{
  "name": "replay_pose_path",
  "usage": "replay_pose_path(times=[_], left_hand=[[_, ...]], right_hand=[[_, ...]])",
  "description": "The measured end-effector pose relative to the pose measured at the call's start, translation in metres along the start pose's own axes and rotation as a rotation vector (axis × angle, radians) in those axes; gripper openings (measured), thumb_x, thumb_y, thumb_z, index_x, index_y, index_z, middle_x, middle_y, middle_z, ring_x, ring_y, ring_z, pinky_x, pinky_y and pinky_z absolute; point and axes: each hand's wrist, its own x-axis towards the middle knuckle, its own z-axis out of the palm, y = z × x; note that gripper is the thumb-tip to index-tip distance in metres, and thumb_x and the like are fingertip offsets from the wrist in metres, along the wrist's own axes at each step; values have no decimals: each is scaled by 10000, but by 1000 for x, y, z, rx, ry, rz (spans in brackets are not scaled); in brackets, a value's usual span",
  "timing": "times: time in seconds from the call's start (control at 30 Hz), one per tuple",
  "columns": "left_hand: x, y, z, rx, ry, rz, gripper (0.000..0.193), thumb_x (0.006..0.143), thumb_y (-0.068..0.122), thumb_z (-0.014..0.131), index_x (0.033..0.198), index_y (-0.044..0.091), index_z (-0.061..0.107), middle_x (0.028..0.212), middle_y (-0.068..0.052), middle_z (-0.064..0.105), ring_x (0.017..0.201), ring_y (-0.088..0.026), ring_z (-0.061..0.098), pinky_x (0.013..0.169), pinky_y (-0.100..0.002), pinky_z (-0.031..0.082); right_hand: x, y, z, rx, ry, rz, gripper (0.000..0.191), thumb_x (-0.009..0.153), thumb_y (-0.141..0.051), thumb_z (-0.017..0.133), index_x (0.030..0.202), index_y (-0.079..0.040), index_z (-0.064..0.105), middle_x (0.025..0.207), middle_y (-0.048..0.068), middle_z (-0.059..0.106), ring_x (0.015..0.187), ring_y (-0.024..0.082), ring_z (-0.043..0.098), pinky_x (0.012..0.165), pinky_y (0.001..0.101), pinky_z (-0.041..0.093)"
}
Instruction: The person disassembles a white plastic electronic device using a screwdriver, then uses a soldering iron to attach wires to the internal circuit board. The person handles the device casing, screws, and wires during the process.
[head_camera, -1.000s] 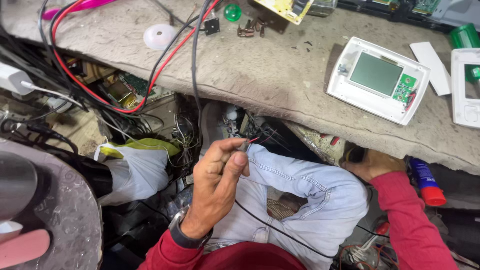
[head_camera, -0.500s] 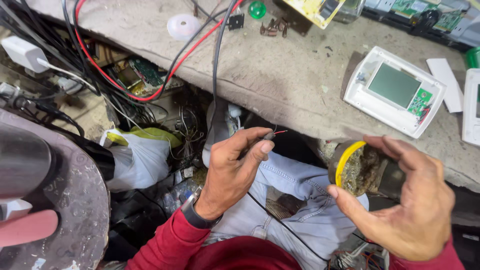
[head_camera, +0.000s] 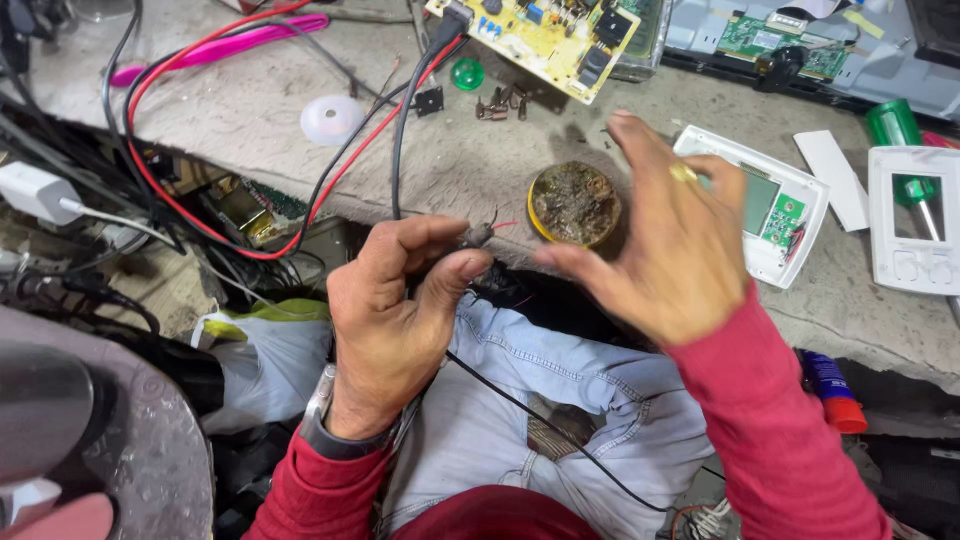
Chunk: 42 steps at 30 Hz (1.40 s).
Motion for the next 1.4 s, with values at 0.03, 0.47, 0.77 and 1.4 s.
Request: replay_pose_path(times=[0.03, 0.47, 0.77, 1.4], left_hand=[[7, -2, -1, 37, -14, 40, 202, 982, 102, 778, 1131, 8, 680, 924, -60, 749, 820, -102, 728, 739, -226, 560], [60, -26, 22, 49, -193, 112, 149, 982, 104, 810, 1077, 14, 739, 874, -77, 729, 713, -123, 659, 668, -248, 520], [79, -27, 9, -124, 143, 173, 126, 1110, 111, 764, 1166, 4, 727, 962, -37, 742, 789, -79, 681, 705, -230, 541], [107, -63, 30, 32, -438, 363, 193, 1012, 112, 737, 1186, 49, 682, 957, -123, 679, 823, -297, 694, 711, -386, 539]], right_hand=[[-11, 1, -7, -2, 66, -50, 1017, 730, -556, 866, 1421, 58, 442, 1402, 277, 623, 1218, 371, 635, 1077, 479, 321], [-382, 181, -2, 1226, 1129, 1089, 260, 1128, -243, 555, 1230, -19, 635, 1126, 87, 717, 927, 184, 667, 878, 324, 539], [-422, 221, -21, 1334, 1554, 1429, 274, 1137, -256, 547, 1216, -13, 644, 1081, 80, 714, 886, 171, 666, 851, 314, 542], [-394, 200, -36, 1053, 1523, 1334, 284, 1134, -242, 638, 1187, 36, 652, 1023, 125, 705, 852, 176, 690, 834, 285, 576]])
